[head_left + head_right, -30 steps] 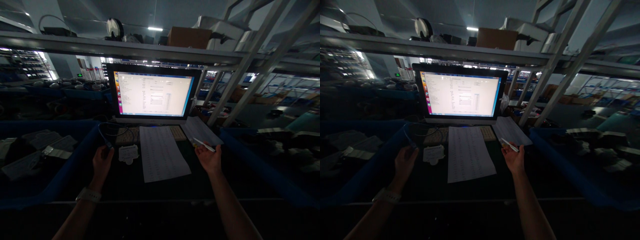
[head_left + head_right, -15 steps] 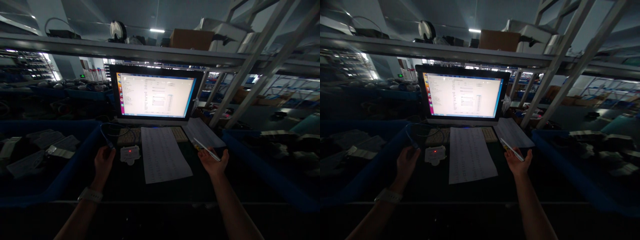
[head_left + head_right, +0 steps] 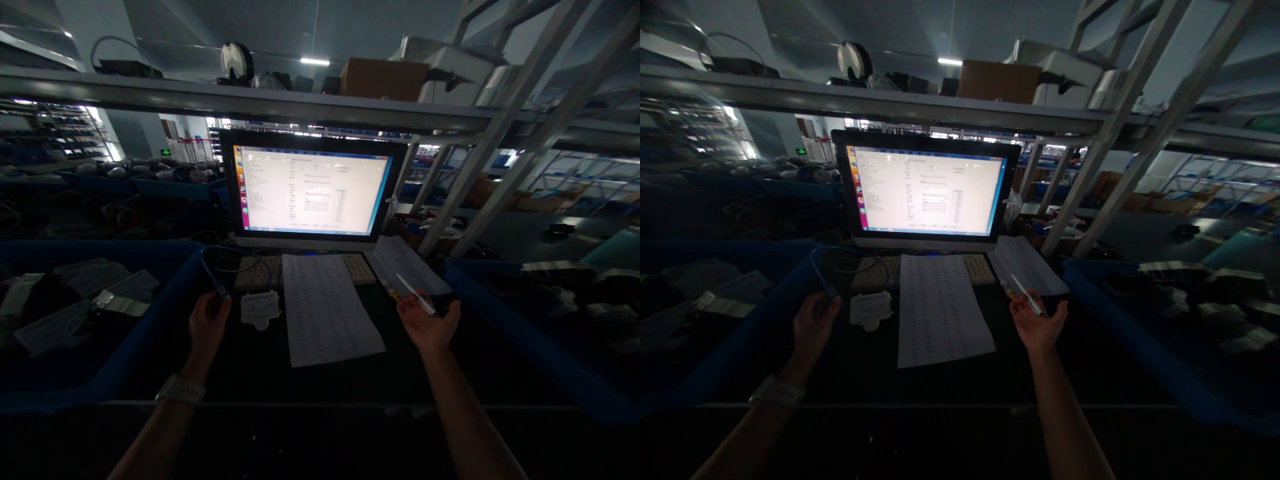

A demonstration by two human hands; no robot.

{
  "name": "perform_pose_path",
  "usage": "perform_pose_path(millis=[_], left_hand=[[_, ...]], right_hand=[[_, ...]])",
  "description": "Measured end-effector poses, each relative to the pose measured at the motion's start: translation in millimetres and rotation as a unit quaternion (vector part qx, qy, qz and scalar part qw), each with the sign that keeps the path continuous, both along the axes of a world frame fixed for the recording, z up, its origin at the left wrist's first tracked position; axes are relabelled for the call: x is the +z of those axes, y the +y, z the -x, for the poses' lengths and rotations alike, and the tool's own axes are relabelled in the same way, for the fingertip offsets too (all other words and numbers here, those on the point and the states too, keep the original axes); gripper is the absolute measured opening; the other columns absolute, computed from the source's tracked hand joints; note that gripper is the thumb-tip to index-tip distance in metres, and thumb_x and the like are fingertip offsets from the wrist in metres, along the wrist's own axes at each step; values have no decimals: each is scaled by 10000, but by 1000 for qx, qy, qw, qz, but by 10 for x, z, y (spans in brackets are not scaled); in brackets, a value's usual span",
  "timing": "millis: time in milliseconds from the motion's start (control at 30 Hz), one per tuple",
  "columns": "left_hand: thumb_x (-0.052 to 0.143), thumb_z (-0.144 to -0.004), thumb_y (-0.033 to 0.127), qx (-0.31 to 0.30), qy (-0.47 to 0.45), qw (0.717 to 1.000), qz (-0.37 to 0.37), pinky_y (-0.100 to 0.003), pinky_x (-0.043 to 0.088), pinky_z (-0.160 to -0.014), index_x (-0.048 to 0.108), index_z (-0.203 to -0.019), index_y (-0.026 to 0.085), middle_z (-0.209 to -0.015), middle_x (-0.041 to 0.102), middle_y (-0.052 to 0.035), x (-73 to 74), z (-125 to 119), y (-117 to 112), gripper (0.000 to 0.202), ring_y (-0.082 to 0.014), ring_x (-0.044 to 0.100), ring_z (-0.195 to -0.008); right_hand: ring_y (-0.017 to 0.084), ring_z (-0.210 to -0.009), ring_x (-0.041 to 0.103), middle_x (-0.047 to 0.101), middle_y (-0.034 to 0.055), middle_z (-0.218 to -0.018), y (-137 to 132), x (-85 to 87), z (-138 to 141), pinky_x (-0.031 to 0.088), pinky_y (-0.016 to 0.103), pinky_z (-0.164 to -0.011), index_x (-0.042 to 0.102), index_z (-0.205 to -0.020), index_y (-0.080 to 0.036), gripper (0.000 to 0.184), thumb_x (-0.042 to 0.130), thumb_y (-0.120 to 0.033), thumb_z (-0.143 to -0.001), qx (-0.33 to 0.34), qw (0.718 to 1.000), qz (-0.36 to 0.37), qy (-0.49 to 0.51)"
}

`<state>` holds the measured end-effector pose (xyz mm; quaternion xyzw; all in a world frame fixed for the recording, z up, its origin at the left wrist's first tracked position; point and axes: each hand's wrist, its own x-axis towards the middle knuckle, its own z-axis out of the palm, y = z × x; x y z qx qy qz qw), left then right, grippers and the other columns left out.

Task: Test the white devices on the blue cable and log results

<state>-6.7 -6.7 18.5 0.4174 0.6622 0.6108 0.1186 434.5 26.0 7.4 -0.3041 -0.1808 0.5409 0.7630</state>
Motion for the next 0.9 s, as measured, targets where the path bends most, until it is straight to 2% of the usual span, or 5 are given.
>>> perform_pose_path(millis=[267, 433, 633, 767, 900], left_hand=[[625, -569, 454, -7, 0, 1000, 4, -360, 532, -718, 572, -790, 186, -811, 663, -53, 36, -17, -16, 351, -214, 634, -763], [630, -574, 436, -2, 1, 1000, 0, -356, 530, -716, 575, -785, 193, -810, 669, -46, 11, -9, -2, 327, -212, 631, -770], [634, -576, 428, -4, -8, 1000, -1, -350, 530, -704, 575, -791, 193, -811, 671, -44, 2, -11, 2, 324, -208, 631, -760], [633, -584, 440, -11, -8, 1000, -4, -353, 527, -726, 573, -799, 193, -815, 664, -40, -2, -6, 1, 333, -211, 633, -780], [627, -578, 445, -3, -4, 1000, -3, -347, 526, -703, 579, -795, 189, -782, 656, -35, 3, -8, 2, 339, -205, 627, -749]], right_hand=[[177, -732, 629, 680, 46, -828, -14, 39, 42, 533, 353, -660, 658, -894, -227, 563, 467, -708, -674, 4, 1000, -11, 10], [153, -709, 624, 678, -3, -773, 39, -26, 13, 525, 324, -649, 645, -863, -233, 283, 596, -426, -662, -1, 999, -30, -13], [119, -634, 608, 667, -52, -730, 116, -102, -1, 500, 289, -596, 629, -827, -246, 157, 639, -206, -676, -21, 999, -34, -34], [98, -553, 572, 613, -88, -618, 145, -124, -21, 478, 267, -554, 580, -698, -240, 102, 672, -198, -682, -33, 999, -32, -28], [75, -456, 491, 498, -97, -480, 139, -124, -45, 458, 245, -507, 477, -576, -213, 276, 713, -306, -684, -28, 999, -30, -23]])
